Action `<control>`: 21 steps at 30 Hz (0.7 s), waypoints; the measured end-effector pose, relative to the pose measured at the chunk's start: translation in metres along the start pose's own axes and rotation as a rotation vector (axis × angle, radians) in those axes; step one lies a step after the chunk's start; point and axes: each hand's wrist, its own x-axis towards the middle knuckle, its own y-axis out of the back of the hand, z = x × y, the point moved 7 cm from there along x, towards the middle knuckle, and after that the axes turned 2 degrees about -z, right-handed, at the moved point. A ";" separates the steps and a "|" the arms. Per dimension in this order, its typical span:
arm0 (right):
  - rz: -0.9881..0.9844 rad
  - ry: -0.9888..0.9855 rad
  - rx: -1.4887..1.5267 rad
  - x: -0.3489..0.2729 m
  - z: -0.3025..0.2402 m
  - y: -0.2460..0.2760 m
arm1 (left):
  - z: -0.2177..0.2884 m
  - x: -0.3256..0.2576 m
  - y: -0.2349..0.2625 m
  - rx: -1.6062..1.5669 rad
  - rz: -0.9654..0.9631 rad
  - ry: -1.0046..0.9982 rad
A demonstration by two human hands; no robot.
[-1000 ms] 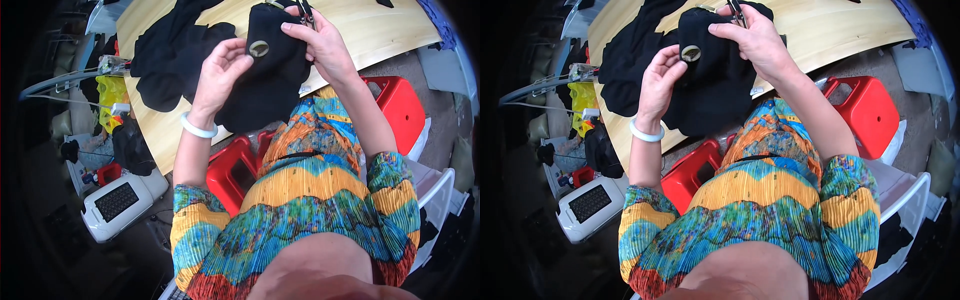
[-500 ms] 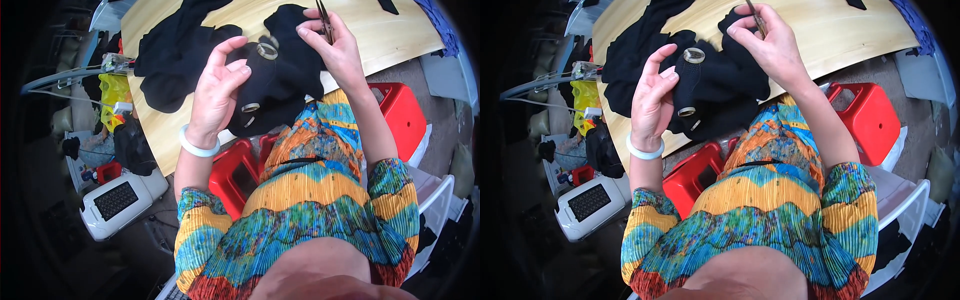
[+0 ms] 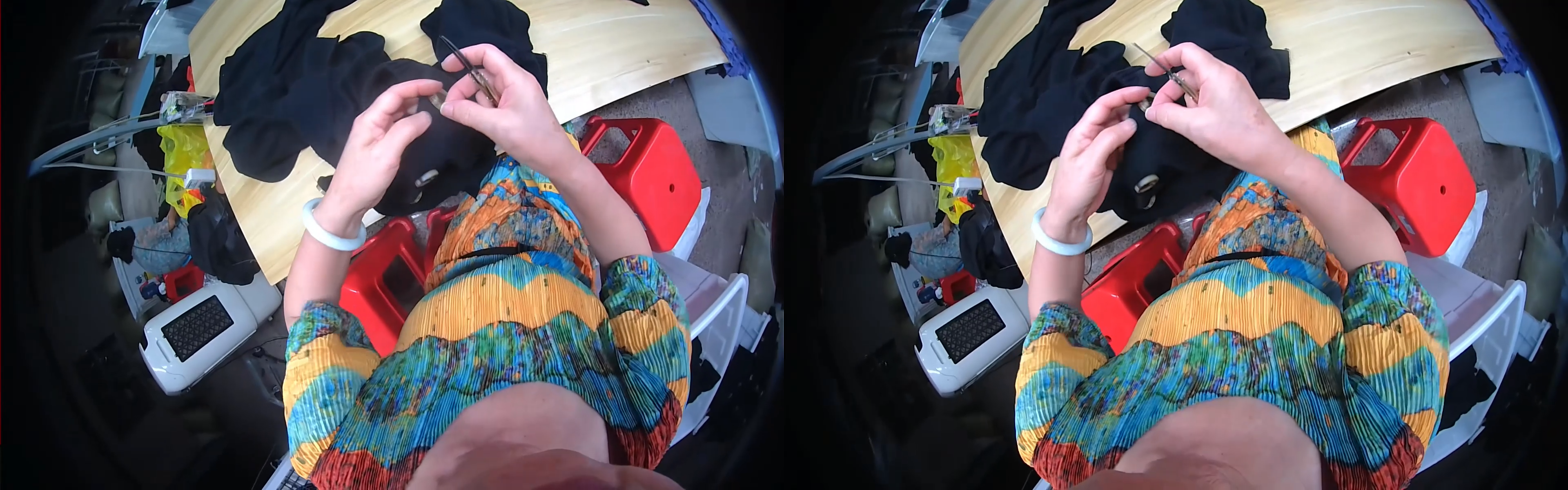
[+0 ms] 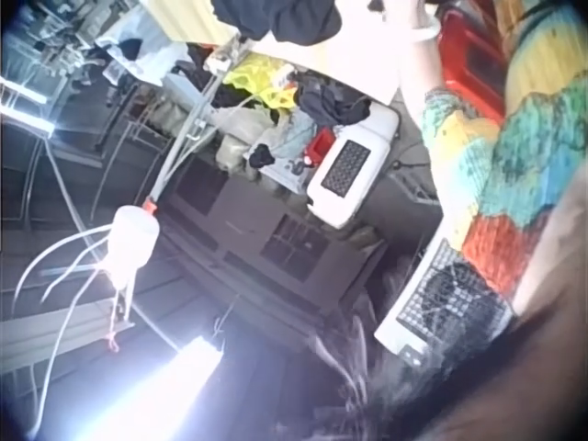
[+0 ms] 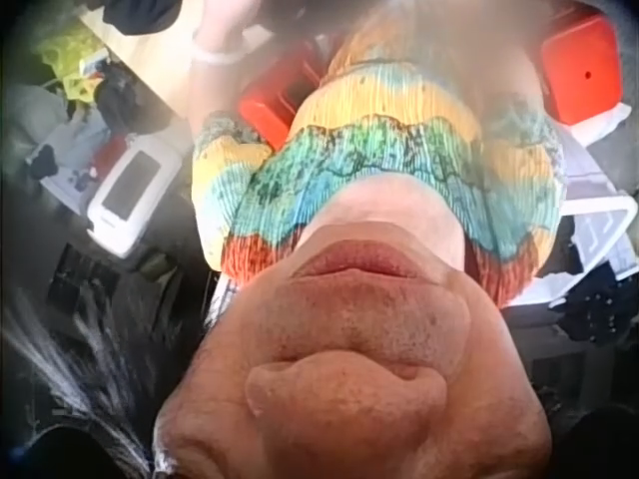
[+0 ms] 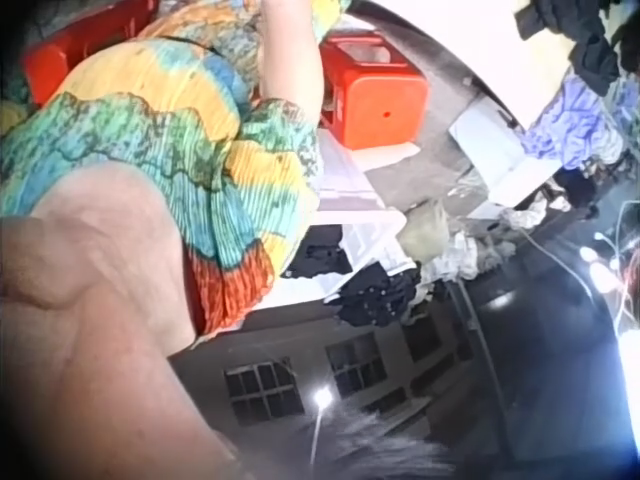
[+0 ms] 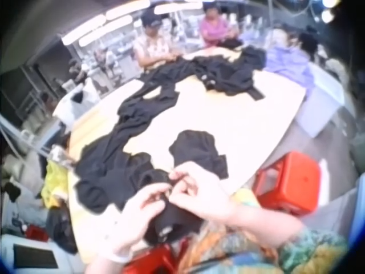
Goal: Trimming excess threads from black garments using thread snips.
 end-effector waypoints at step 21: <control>0.029 0.064 -0.223 0.001 0.018 0.016 | -0.028 0.001 0.003 -0.192 0.012 0.172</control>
